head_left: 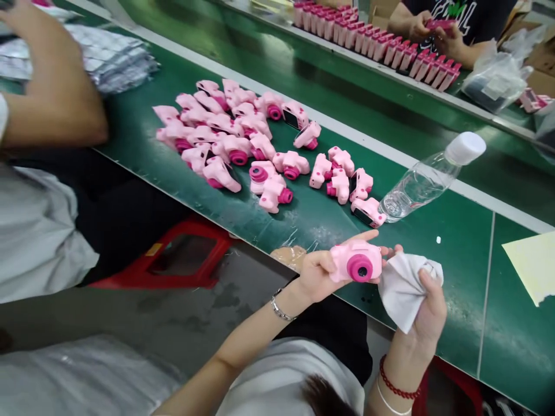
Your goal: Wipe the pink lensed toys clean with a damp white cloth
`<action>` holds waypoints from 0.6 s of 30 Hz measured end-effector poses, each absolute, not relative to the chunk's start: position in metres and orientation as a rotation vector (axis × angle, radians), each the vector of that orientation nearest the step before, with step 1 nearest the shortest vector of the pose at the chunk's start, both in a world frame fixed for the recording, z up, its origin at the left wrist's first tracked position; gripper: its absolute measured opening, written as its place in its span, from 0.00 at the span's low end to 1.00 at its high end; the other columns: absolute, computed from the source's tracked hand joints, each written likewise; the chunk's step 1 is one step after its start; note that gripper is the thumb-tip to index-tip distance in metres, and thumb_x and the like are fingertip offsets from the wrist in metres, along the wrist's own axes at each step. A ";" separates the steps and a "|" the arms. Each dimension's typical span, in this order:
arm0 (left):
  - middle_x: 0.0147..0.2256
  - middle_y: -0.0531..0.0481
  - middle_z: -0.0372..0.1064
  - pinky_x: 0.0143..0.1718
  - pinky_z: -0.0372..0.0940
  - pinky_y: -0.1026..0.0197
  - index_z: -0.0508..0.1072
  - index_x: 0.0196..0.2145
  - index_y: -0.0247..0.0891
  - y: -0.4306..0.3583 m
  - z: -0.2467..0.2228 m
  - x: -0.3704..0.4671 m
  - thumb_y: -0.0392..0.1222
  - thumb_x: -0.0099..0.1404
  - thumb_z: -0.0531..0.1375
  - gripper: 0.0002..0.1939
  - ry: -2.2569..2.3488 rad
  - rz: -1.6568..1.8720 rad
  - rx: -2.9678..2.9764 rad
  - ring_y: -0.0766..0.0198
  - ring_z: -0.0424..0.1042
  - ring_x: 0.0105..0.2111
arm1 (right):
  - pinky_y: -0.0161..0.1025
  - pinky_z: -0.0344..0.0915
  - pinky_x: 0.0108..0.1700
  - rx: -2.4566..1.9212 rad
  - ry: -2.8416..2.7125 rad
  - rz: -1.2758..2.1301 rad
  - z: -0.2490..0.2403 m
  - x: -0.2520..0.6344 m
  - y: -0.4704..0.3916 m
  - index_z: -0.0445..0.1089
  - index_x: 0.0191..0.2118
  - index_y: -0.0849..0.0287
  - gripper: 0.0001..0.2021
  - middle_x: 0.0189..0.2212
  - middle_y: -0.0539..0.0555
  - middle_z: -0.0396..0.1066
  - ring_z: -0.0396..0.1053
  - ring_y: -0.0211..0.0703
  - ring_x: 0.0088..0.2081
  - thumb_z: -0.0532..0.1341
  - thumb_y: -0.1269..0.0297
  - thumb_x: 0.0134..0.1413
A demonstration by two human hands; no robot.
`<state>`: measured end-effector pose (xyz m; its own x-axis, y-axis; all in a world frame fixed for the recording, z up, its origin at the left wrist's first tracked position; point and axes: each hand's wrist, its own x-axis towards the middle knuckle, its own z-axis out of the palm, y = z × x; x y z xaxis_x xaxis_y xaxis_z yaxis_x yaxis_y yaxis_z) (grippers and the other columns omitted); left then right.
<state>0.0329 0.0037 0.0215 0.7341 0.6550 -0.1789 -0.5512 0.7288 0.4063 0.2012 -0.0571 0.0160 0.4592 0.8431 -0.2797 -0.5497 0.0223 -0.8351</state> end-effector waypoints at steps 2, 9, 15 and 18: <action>0.59 0.34 0.75 0.59 0.66 0.32 0.53 0.73 0.31 0.005 0.023 0.030 0.37 0.35 0.53 0.62 0.310 0.687 0.336 0.32 0.72 0.60 | 0.49 0.78 0.50 -1.141 -0.344 1.052 0.016 0.194 -0.053 0.74 0.37 0.57 0.17 0.44 0.55 0.81 0.79 0.50 0.46 0.74 0.55 0.41; 0.51 0.33 0.79 0.43 0.72 0.48 0.60 0.70 0.30 0.008 0.028 0.026 0.42 0.43 0.58 0.54 0.324 0.731 0.390 0.35 0.78 0.51 | 0.28 0.55 0.19 -1.115 -0.659 0.749 0.032 0.174 -0.046 0.68 0.32 0.56 0.13 0.17 0.40 0.58 0.55 0.30 0.16 0.69 0.56 0.59; 0.50 0.38 0.80 0.52 0.68 0.53 0.77 0.55 0.32 -0.003 0.028 0.041 0.61 0.59 0.65 0.34 0.538 1.001 0.508 0.45 0.77 0.51 | 0.35 0.73 0.39 -1.323 -1.363 0.177 0.029 0.161 -0.035 0.79 0.42 0.56 0.09 0.39 0.54 0.79 0.79 0.41 0.38 0.61 0.60 0.68; 0.49 0.40 0.80 0.53 0.67 0.55 0.80 0.50 0.32 -0.005 0.031 0.048 0.59 0.61 0.64 0.29 0.590 1.117 0.455 0.47 0.76 0.52 | 0.34 0.73 0.42 -1.350 -1.496 -0.072 0.016 0.154 -0.031 0.80 0.46 0.55 0.12 0.42 0.55 0.81 0.81 0.42 0.42 0.58 0.66 0.70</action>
